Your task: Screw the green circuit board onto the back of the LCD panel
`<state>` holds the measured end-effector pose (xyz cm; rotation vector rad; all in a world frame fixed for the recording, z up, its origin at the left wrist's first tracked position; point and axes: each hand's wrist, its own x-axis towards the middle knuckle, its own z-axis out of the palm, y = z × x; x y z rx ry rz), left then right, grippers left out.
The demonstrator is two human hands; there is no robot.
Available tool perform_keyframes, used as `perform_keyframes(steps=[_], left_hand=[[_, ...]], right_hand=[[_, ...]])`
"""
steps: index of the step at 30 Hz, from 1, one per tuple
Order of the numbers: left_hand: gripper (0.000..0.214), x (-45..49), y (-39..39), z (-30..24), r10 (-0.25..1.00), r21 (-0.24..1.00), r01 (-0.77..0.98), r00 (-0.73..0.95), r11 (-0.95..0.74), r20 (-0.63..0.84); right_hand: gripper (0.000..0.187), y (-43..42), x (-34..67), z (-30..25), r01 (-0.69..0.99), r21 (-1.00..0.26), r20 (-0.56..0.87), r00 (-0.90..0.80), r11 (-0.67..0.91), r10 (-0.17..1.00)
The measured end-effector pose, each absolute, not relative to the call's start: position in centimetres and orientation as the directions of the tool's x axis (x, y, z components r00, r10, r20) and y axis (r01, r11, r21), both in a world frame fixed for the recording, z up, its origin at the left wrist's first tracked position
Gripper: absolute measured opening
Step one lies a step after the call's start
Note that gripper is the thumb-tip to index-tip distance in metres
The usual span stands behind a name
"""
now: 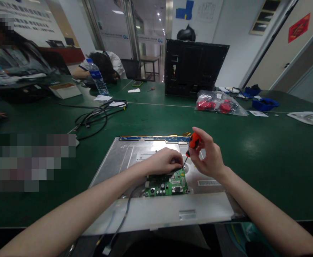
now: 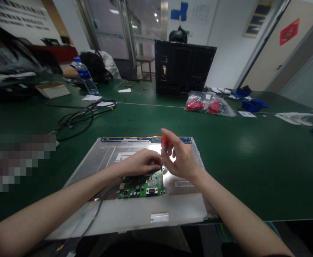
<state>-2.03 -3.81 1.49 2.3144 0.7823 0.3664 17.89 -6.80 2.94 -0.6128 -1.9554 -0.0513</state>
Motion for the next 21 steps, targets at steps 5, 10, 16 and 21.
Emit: perform_keyframes(steps=[5,10,16,21], left_hand=[[0.009,-2.0,-3.73,1.34,0.615,0.666,0.436,0.787,-0.606,0.044],[0.008,-2.02,-3.67,1.35,0.616,0.66,0.437,0.786,-0.611,0.05],[0.009,-2.05,-3.69,1.37,0.613,0.657,0.432,0.788,-0.618,0.059],[0.009,-2.03,-3.75,1.29,0.615,0.658,0.431,0.787,-0.617,0.061]], right_hand=[[0.062,-6.74,17.77,2.81,0.463,-0.222,0.87,-0.303,0.858,0.389],[0.059,-6.5,17.89,2.54,0.494,-0.222,0.873,-0.285,0.841,0.397],[0.058,-6.58,17.92,2.68,0.457,-0.239,0.86,-0.311,0.857,0.405],[0.062,-6.67,18.03,2.65,0.405,-0.261,0.844,-0.344,0.876,0.411]])
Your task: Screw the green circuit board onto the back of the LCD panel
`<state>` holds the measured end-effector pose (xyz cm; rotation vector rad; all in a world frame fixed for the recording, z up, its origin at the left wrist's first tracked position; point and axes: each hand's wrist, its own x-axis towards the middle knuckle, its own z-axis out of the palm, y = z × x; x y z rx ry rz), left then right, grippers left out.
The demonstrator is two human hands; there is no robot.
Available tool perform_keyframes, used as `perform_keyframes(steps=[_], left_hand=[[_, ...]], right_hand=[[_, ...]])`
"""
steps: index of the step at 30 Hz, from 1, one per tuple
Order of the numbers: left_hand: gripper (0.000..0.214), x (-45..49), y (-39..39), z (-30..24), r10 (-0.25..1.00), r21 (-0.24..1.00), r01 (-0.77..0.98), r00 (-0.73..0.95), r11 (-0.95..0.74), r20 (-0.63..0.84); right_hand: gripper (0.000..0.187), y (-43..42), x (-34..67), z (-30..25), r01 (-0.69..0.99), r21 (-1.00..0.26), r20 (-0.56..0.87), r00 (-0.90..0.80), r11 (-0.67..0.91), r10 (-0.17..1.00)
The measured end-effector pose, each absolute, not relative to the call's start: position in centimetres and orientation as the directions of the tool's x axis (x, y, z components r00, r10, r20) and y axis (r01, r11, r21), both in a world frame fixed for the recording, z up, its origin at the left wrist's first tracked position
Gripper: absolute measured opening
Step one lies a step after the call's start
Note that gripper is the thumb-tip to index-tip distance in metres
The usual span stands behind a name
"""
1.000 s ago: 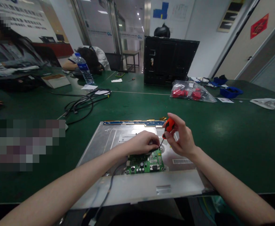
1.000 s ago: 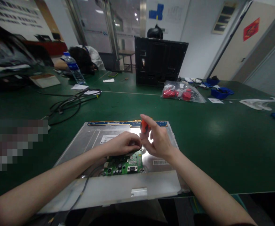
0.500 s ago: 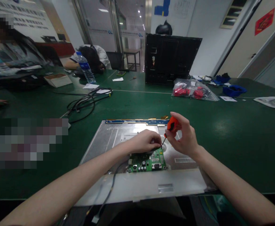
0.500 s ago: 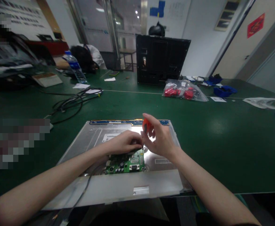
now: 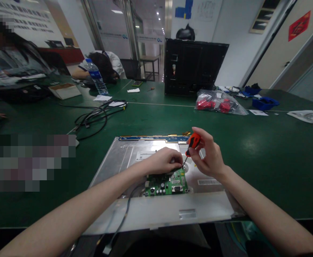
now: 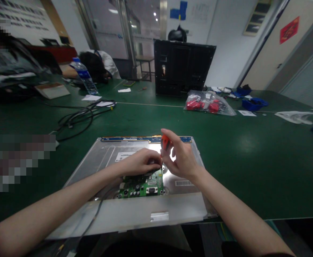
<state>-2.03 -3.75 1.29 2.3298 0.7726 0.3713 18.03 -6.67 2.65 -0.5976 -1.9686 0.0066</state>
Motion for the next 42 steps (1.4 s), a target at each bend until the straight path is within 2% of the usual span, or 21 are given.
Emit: perform_keyframes(steps=[15,26,34,42], left_hand=[[0.01,-2.02,-3.67,1.19,0.613,0.654,0.431,0.788,-0.622,0.063],[0.007,-1.95,-3.88,1.64,0.618,0.654,0.436,0.784,-0.618,0.061],[0.008,-1.97,-3.83,1.59,0.614,0.663,0.431,0.788,-0.612,0.054],[0.007,-1.95,-3.85,1.54,0.614,0.669,0.427,0.787,-0.608,0.055]], right_hand=[[0.057,-6.48,17.91,2.54,0.48,-0.203,0.875,-0.303,0.853,0.378],[0.064,-6.76,18.16,2.82,0.373,-0.271,0.842,-0.355,0.888,0.406],[0.065,-6.75,17.78,2.91,0.45,-0.221,0.87,-0.309,0.865,0.384],[0.056,-6.63,17.97,2.67,0.479,-0.22,0.863,-0.311,0.85,0.399]])
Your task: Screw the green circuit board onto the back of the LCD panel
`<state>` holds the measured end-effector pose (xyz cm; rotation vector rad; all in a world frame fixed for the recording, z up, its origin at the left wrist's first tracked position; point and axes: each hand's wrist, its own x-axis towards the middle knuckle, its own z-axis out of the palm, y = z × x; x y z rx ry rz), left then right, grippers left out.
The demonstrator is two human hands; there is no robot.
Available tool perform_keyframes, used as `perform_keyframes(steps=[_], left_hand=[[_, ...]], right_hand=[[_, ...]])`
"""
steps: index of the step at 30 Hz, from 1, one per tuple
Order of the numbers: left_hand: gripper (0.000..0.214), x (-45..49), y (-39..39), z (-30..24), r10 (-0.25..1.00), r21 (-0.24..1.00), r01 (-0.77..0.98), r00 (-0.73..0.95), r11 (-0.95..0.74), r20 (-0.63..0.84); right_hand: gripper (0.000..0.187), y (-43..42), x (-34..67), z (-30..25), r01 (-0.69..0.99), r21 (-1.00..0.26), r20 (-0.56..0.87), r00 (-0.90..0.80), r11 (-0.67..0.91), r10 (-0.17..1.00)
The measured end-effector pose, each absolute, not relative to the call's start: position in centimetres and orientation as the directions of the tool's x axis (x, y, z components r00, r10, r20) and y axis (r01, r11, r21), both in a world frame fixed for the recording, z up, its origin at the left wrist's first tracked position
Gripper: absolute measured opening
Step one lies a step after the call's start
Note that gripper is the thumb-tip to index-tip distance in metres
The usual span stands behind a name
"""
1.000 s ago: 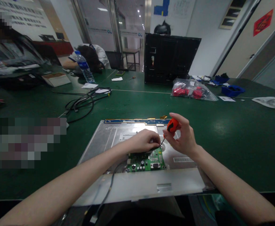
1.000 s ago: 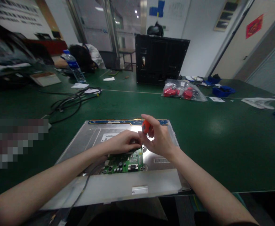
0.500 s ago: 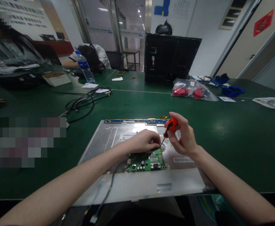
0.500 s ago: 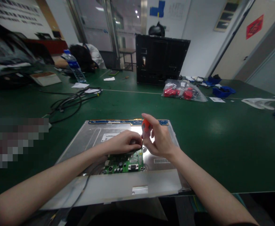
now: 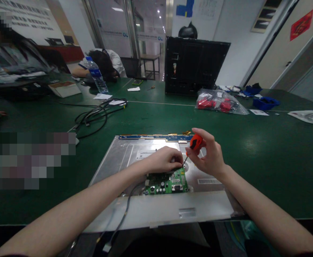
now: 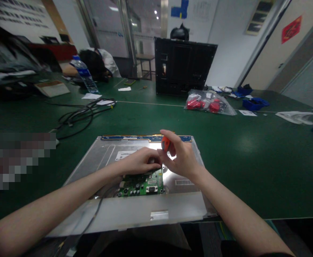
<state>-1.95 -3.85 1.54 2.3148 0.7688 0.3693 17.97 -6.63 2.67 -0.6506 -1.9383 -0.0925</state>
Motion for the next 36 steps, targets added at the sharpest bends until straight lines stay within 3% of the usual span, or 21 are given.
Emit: perform_keyframes(steps=[11,21,36], left_hand=[[0.008,-1.93,-3.85,1.47,0.614,0.663,0.427,0.786,-0.615,0.064],[0.006,-2.0,-3.85,1.66,0.607,0.655,0.424,0.792,-0.625,0.067],[0.006,-1.87,-3.94,1.72,0.617,0.652,0.436,0.784,-0.62,0.062]], right_hand=[[0.065,-6.93,18.28,2.81,0.397,-0.289,0.825,-0.359,0.871,0.437],[0.058,-6.75,17.77,2.86,0.501,-0.208,0.873,-0.293,0.84,0.391],[0.057,-6.93,18.31,2.85,0.438,-0.279,0.832,-0.333,0.854,0.443]])
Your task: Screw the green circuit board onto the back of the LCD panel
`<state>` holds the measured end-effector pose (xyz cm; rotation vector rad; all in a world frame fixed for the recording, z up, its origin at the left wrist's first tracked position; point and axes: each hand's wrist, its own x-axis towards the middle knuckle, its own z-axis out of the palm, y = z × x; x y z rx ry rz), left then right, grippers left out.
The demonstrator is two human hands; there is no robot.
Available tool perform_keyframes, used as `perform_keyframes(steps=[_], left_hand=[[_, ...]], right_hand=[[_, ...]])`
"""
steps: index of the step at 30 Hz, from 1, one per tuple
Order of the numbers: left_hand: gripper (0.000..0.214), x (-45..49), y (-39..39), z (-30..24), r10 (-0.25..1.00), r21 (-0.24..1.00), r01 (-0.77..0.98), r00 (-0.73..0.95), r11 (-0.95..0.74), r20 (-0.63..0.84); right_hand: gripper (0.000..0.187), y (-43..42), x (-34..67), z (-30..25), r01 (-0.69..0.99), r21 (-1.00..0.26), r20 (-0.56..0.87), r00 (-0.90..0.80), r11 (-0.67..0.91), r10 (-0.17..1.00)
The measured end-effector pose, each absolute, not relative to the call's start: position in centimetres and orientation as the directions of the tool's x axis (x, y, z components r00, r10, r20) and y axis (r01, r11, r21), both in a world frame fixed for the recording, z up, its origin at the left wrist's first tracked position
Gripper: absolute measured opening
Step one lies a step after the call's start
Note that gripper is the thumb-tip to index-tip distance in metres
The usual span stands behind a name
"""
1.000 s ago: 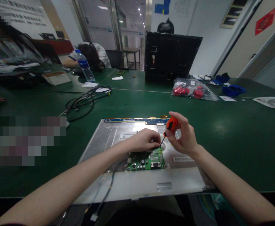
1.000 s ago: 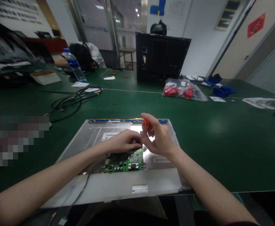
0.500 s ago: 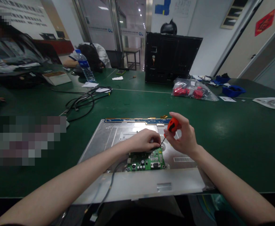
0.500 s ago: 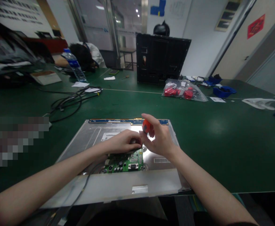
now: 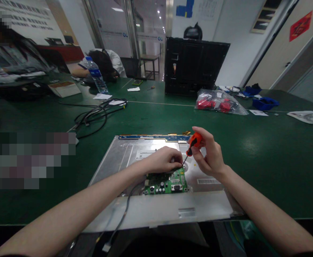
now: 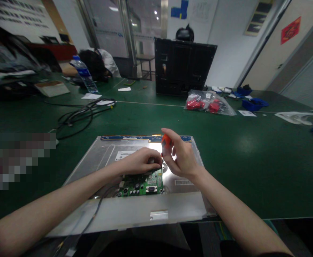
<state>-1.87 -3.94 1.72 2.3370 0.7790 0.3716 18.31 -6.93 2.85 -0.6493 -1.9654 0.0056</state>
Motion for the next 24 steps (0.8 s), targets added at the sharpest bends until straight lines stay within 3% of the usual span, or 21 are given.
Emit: perform_keyframes(steps=[16,24], left_hand=[[0.009,-1.95,-3.79,1.59,0.619,0.65,0.446,0.784,-0.615,0.048],[0.005,-1.84,-3.85,1.72,0.618,0.648,0.446,0.785,-0.617,0.047]], right_hand=[[0.053,-6.65,17.94,2.91,0.474,-0.193,0.883,-0.297,0.859,0.363],[0.057,-6.96,18.38,2.95,0.4,-0.283,0.838,-0.338,0.872,0.427]])
